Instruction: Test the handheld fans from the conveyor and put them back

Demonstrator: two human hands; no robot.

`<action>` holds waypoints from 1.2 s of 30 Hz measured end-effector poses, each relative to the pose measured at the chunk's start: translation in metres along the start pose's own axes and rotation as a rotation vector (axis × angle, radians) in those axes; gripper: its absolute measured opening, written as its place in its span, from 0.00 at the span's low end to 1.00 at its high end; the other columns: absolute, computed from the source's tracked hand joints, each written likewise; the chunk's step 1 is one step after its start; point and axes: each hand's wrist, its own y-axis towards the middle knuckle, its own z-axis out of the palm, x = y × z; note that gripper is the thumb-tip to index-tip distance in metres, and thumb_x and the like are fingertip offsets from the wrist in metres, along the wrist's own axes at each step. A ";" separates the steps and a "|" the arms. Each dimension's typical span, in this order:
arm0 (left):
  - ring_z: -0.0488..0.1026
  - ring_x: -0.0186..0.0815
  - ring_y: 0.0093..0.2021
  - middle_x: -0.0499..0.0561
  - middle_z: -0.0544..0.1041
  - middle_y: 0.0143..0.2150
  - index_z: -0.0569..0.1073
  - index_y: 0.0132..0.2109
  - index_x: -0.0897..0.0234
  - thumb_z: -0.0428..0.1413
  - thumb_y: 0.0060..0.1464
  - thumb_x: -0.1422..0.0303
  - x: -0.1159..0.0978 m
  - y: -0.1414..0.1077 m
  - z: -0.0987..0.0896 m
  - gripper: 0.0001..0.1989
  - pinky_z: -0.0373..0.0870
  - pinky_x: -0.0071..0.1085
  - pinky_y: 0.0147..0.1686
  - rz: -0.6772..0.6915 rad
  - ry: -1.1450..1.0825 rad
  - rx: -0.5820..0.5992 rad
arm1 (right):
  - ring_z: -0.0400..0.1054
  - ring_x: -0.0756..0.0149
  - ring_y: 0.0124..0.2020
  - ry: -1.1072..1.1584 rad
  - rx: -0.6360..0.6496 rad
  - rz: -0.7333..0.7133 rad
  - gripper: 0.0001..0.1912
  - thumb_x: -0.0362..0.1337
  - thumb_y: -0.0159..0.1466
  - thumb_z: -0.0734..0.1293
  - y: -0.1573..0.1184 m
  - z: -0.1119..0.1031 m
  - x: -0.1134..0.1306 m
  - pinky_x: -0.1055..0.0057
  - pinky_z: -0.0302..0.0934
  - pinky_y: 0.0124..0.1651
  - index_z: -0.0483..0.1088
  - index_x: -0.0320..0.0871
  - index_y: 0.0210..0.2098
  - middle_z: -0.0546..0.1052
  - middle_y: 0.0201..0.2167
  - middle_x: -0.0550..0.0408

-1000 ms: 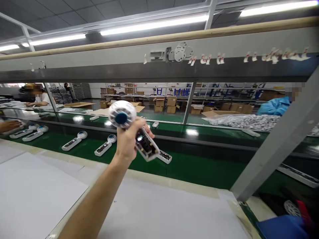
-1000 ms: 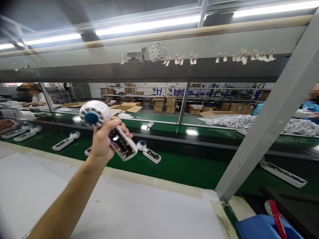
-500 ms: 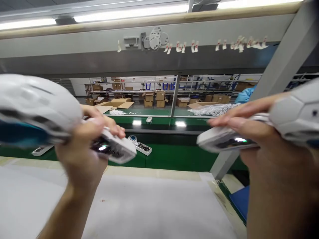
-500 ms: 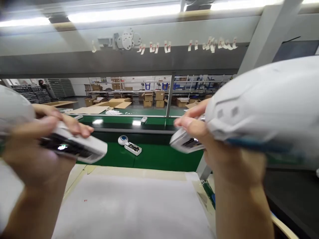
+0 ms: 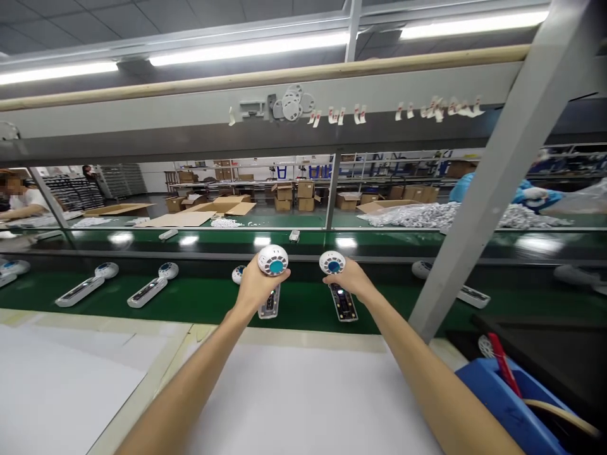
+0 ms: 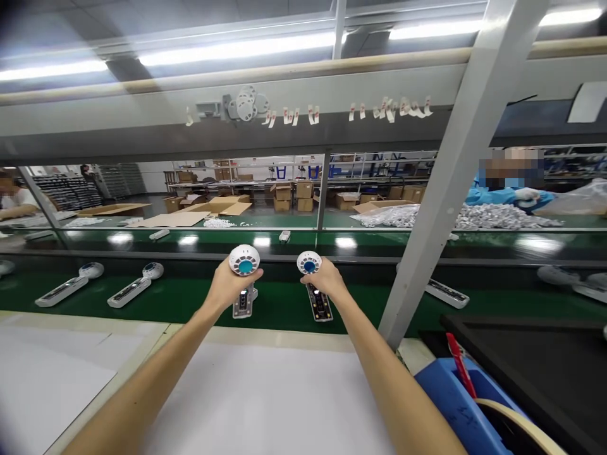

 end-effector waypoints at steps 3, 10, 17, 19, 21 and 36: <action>0.78 0.45 0.48 0.55 0.82 0.48 0.75 0.52 0.64 0.69 0.45 0.58 0.020 0.002 0.011 0.28 0.73 0.36 0.46 -0.036 -0.004 0.054 | 0.75 0.50 0.51 -0.092 0.034 0.064 0.29 0.41 0.58 0.74 0.001 0.011 -0.006 0.68 0.67 0.43 0.69 0.37 0.56 0.78 0.53 0.39; 0.79 0.43 0.46 0.56 0.82 0.46 0.75 0.50 0.66 0.65 0.50 0.54 0.049 0.001 0.024 0.26 0.73 0.34 0.44 -0.095 0.066 0.163 | 0.79 0.47 0.40 -0.280 0.273 0.079 0.10 0.39 0.60 0.72 -0.007 0.011 -0.002 0.63 0.66 0.40 0.78 0.38 0.36 0.81 0.38 0.39; 0.66 0.58 0.59 0.68 0.75 0.53 0.76 0.50 0.70 0.56 0.58 0.49 0.076 0.003 0.023 0.27 0.62 0.51 0.59 -0.076 0.496 0.068 | 0.78 0.53 0.41 -0.278 0.286 0.074 0.17 0.43 0.66 0.67 -0.009 -0.004 0.001 0.64 0.66 0.42 0.77 0.38 0.47 0.81 0.42 0.41; 0.62 0.61 0.61 0.70 0.71 0.57 0.76 0.51 0.72 0.56 0.59 0.51 0.084 0.002 0.020 0.26 0.57 0.54 0.62 -0.052 0.631 0.049 | 0.78 0.53 0.39 -0.266 0.293 0.074 0.17 0.43 0.66 0.66 -0.008 -0.005 0.000 0.65 0.66 0.41 0.78 0.38 0.47 0.82 0.39 0.41; 0.61 0.60 0.62 0.69 0.70 0.58 0.77 0.51 0.70 0.54 0.61 0.54 0.090 0.004 0.016 0.24 0.56 0.55 0.62 -0.042 0.731 0.046 | 0.78 0.54 0.38 -0.258 0.300 0.077 0.16 0.43 0.66 0.67 -0.008 -0.005 -0.001 0.65 0.66 0.40 0.78 0.38 0.46 0.82 0.37 0.42; 0.68 0.55 0.61 0.66 0.69 0.62 0.66 0.66 0.61 0.45 0.62 0.41 0.133 0.035 -0.049 0.36 0.64 0.59 0.58 -0.558 0.923 0.021 | 0.75 0.60 0.45 -0.228 0.167 0.069 0.14 0.42 0.68 0.68 0.005 -0.006 -0.018 0.57 0.66 0.54 0.76 0.41 0.49 0.80 0.47 0.49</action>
